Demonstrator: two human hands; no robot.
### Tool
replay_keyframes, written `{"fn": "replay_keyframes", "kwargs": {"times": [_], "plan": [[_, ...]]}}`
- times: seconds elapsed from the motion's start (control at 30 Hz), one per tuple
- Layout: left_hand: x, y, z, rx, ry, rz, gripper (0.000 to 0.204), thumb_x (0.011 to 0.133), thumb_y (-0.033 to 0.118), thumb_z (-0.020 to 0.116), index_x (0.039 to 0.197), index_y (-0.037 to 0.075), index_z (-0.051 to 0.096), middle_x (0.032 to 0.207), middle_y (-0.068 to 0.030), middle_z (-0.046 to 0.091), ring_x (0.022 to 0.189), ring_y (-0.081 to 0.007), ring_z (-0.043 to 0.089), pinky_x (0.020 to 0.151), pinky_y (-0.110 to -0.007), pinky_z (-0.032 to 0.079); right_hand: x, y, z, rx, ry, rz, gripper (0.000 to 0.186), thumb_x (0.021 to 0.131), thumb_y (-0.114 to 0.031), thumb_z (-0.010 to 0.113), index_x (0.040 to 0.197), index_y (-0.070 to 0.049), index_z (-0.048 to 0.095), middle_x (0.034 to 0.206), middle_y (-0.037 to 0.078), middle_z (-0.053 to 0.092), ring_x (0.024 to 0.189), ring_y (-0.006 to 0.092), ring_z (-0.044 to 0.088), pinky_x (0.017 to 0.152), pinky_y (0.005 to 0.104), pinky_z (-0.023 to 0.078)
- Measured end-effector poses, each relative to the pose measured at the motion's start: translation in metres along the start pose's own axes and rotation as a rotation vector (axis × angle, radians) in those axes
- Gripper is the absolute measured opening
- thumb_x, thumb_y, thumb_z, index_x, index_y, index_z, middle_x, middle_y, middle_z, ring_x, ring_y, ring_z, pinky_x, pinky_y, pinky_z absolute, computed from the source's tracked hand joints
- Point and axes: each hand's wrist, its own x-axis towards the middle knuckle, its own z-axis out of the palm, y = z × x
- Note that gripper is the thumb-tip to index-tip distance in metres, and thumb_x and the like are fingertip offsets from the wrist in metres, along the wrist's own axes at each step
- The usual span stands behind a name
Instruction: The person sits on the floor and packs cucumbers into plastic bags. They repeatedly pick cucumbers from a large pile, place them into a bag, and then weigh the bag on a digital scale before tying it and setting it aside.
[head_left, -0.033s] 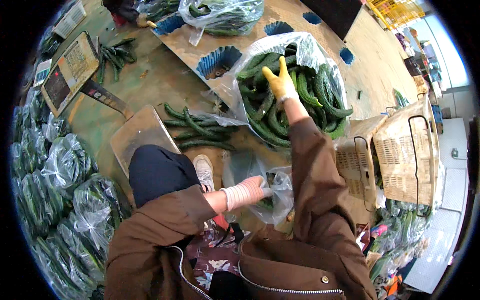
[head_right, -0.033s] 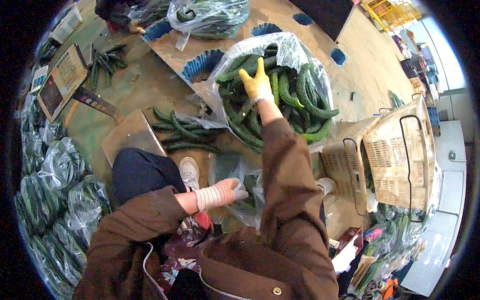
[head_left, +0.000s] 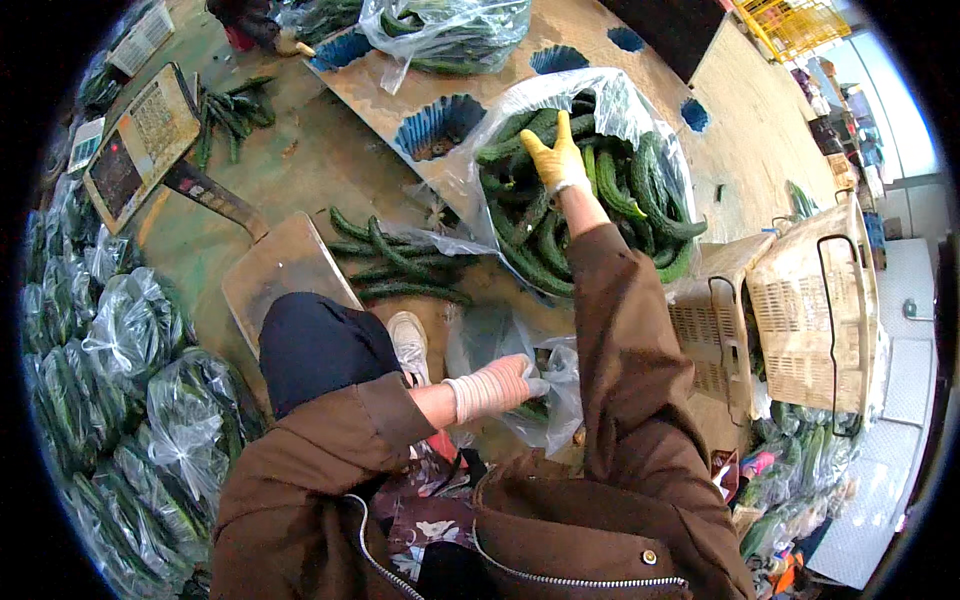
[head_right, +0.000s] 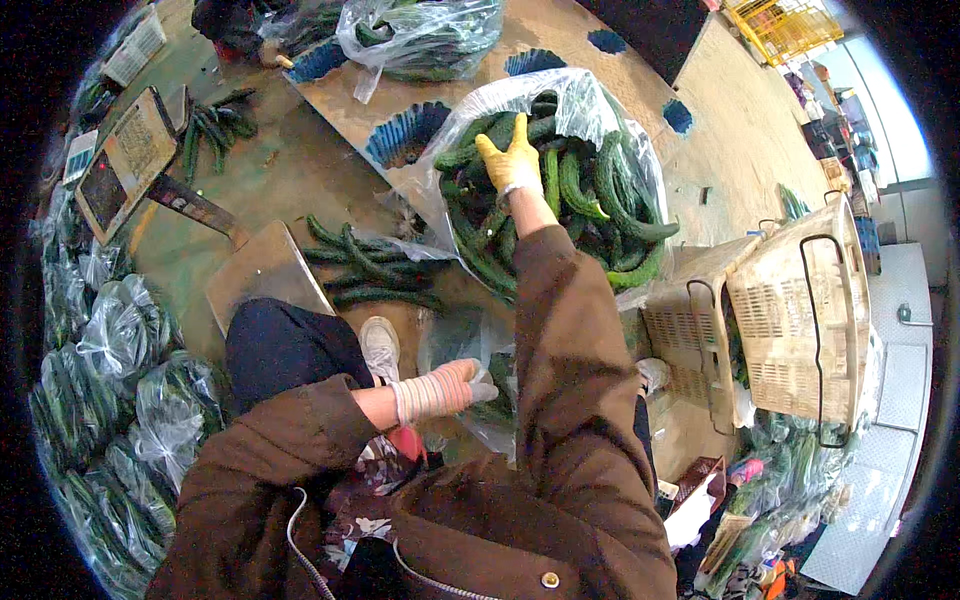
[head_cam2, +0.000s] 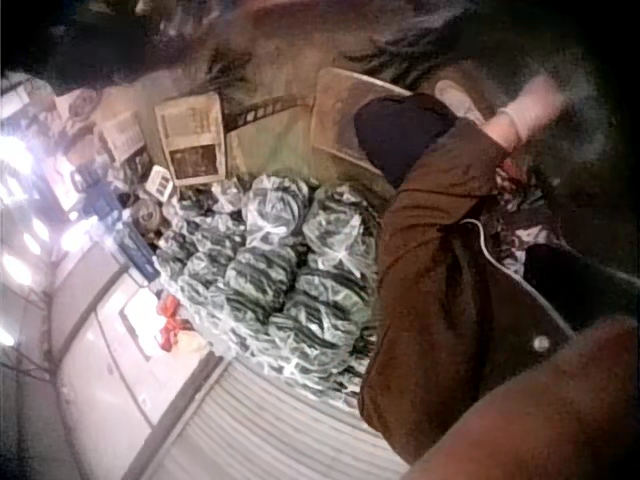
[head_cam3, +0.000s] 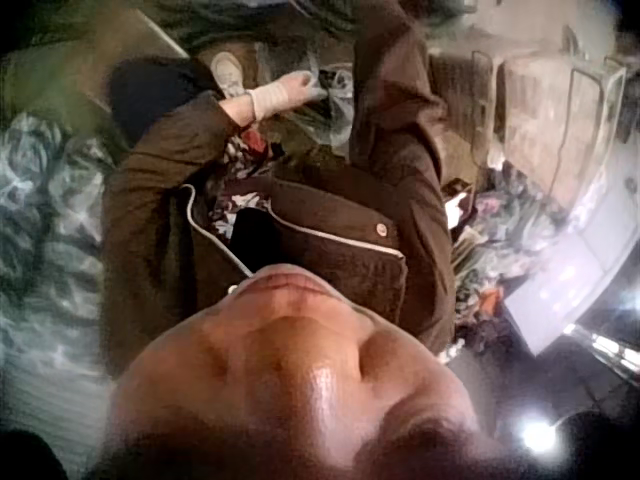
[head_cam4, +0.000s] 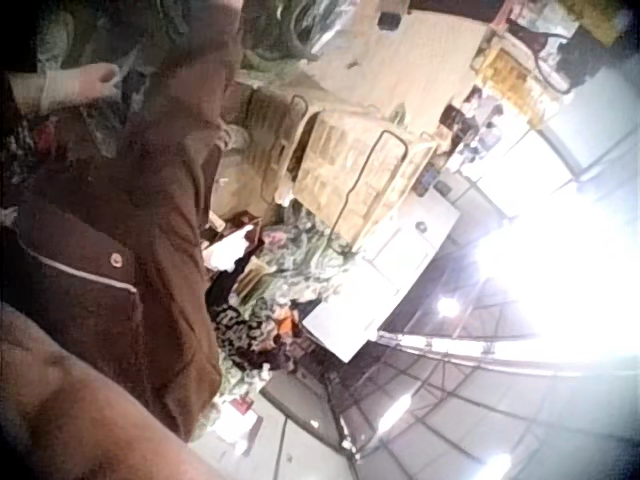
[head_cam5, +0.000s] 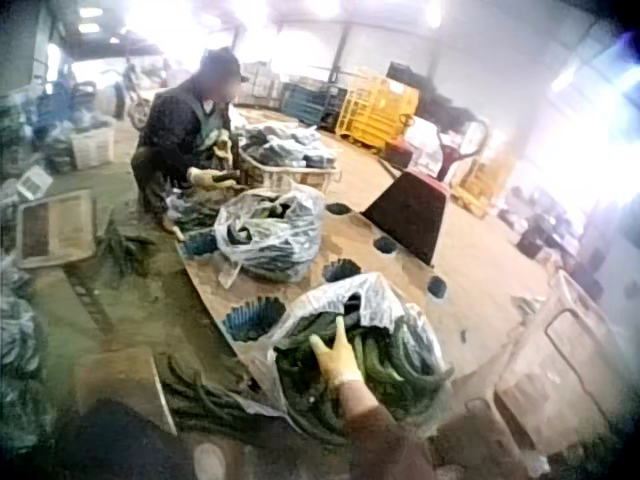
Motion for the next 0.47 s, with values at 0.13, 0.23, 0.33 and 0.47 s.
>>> {"fn": "replay_keyframes", "kwargs": {"times": [0.13, 0.23, 0.33, 0.47], "plan": [[-0.001, -0.006, -0.006, -0.032, -0.007, -0.032, 0.046, 0.08, 0.04, 0.063, 0.099, -0.001, 0.059, 0.092, -0.0188, 0.064, 0.086, -0.0297, 0.061, 0.077, -0.039, 0.047, 0.019, 0.023, 0.04, 0.004, 0.034, -0.018, 0.07, 0.071, -0.047, 0.071, 0.126, -0.009, 0.051, 0.119, 0.024, 0.056, 0.113, 0.0366, 0.052, 0.096, 0.037, 0.04], [-0.007, -0.005, -0.009, 0.039, 0.028, -0.029, 0.051, 0.078, 0.044, 0.063, 0.101, -0.001, 0.059, 0.097, -0.0224, 0.063, 0.093, -0.0369, 0.06, 0.08, -0.042, 0.046, 0.005, 0.064, 0.041, 0.393, 0.23, 0.008, 0.054, 0.071, -0.02, 0.076, 0.12, -0.011, 0.055, 0.096, 0.01, 0.063, 0.083, 0.0217, 0.06, 0.077, 0.0321, 0.049], [-0.011, -0.012, -0.012, 0.018, 0.02, -0.058, 0.055, 0.078, 0.046, 0.062, 0.105, -0.002, 0.057, 0.101, -0.0247, 0.061, 0.098, -0.0391, 0.058, 0.084, -0.041, 0.045, -0.039, 0.039, 0.012, 0.717, 0.18, 0.171, 0.071, 0.071, -0.002, 0.07, 0.133, -0.013, 0.038, 0.079, 0.001, 0.055, 0.056, 0.0094, 0.049, 0.045, 0.0236, 0.042], [-0.016, -0.005, -0.014, -0.006, -0.038, -0.089, 0.057, 0.079, 0.046, 0.061, 0.113, 0.0, 0.054, 0.109, -0.0257, 0.059, 0.106, -0.039, 0.055, 0.089, -0.042, 0.043, -0.031, 0.047, -0.032, 0.555, 0.025, 0.206, 0.076, 0.077, -0.009, 0.068, 0.139, -0.015, 0.024, 0.068, 0.001, 0.055, 0.047, 0.0104, 0.048, 0.037, 0.0225, 0.04]]}}
